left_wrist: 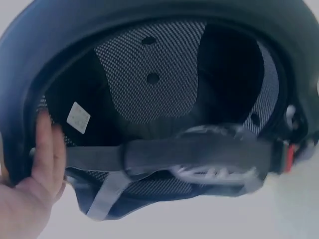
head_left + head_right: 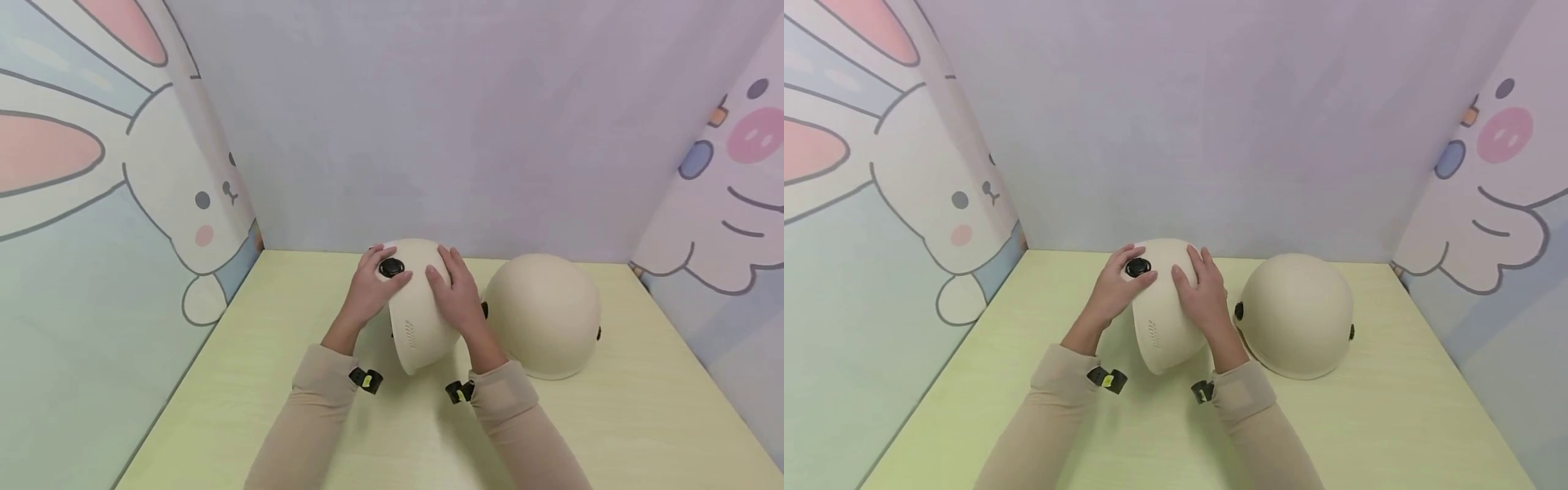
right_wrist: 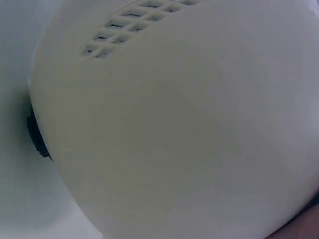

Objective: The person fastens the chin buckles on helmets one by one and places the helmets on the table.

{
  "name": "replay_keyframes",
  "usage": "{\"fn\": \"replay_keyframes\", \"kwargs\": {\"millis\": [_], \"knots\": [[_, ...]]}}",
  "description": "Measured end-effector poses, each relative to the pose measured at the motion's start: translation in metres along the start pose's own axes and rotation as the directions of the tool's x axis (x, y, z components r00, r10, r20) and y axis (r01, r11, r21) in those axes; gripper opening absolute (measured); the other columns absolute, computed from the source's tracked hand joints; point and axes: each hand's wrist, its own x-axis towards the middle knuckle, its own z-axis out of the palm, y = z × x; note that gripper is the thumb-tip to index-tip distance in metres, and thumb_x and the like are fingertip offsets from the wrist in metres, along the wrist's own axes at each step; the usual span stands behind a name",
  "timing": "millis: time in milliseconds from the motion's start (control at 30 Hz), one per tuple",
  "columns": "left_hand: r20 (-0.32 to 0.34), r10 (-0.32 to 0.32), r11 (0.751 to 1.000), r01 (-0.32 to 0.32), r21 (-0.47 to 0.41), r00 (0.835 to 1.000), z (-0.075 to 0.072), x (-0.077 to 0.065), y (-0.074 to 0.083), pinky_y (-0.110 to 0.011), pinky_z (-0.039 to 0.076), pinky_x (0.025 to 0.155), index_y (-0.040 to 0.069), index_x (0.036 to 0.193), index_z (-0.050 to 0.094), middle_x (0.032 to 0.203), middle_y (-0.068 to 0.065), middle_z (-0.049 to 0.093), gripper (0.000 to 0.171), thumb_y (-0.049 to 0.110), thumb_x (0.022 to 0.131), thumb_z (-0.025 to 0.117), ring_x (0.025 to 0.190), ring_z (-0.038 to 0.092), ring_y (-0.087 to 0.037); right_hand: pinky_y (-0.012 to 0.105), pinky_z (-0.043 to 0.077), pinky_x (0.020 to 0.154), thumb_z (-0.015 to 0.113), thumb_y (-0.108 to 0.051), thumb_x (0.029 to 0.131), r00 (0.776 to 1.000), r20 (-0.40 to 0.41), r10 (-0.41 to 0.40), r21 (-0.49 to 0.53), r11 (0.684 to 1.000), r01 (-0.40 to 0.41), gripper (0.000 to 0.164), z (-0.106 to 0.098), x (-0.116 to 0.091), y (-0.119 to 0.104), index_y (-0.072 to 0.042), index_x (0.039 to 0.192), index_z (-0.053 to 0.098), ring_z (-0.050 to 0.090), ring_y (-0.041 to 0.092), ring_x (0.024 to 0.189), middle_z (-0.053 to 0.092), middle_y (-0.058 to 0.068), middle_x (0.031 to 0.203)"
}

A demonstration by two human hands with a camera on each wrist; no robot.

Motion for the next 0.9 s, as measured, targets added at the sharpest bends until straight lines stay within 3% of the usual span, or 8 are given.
{"fn": "replay_keyframes", "kwargs": {"millis": [200,367,467,633,900], "knots": [[0.082,-0.012,0.982,-0.004,0.191,0.997,-0.012,-0.002,0.005,-0.056,0.029,0.106,0.014,0.147,0.045,0.157,-0.011,0.023,0.065,0.045,0.093,0.063,0.140,0.027,-0.035,0.051,0.017,0.112,0.042,-0.036,0.105,1.000,-0.005,0.011,0.070,0.998,-0.010,0.055,0.002,-0.003,0.015,-0.012,0.153,0.033,0.018,0.027,0.144,0.023,0.011,0.158],[0.128,-0.047,0.921,-0.006,0.389,0.991,-0.018,-0.006,0.011,-0.060,0.034,0.099,0.021,0.151,0.038,0.158,-0.007,0.020,0.066,0.055,0.096,0.052,0.134,0.030,-0.042,0.053,0.019,0.111,0.037,-0.037,0.106,1.000,-0.006,0.009,0.170,0.985,-0.008,0.055,0.005,-0.008,0.028,-0.013,0.155,0.029,0.021,0.029,0.143,0.024,0.008,0.158],[0.129,-0.060,0.885,-0.007,0.465,0.990,-0.021,-0.009,0.013,-0.062,0.031,0.098,0.023,0.152,0.036,0.158,-0.006,0.021,0.066,0.057,0.097,0.048,0.131,0.027,-0.045,0.055,0.021,0.110,0.035,-0.041,0.106,1.000,-0.011,0.019,0.231,0.973,-0.016,0.056,0.008,-0.011,0.035,-0.016,0.156,0.027,0.024,0.030,0.142,0.025,0.006,0.158],[0.158,-0.048,0.873,-0.035,0.487,0.986,-0.029,-0.011,0.012,-0.065,0.021,0.102,0.022,0.155,0.029,0.158,-0.008,0.022,0.067,0.055,0.099,0.045,0.137,0.020,-0.044,0.052,0.018,0.111,0.032,-0.045,0.105,0.998,-0.026,0.054,0.305,0.951,-0.043,0.057,0.016,-0.016,0.046,-0.020,0.156,0.026,0.023,0.027,0.142,0.025,0.002,0.158],[0.197,0.006,0.887,-0.096,0.452,0.980,-0.041,-0.012,0.004,-0.065,0.016,0.106,0.019,0.158,0.015,0.158,-0.012,0.021,0.069,0.049,0.102,0.043,0.141,0.015,-0.043,0.052,0.016,0.112,0.031,-0.045,0.105,0.994,-0.028,0.108,0.431,0.898,-0.085,0.058,0.030,-0.021,0.061,-0.018,0.156,0.025,0.022,0.028,0.142,0.026,0.004,0.158]]}}
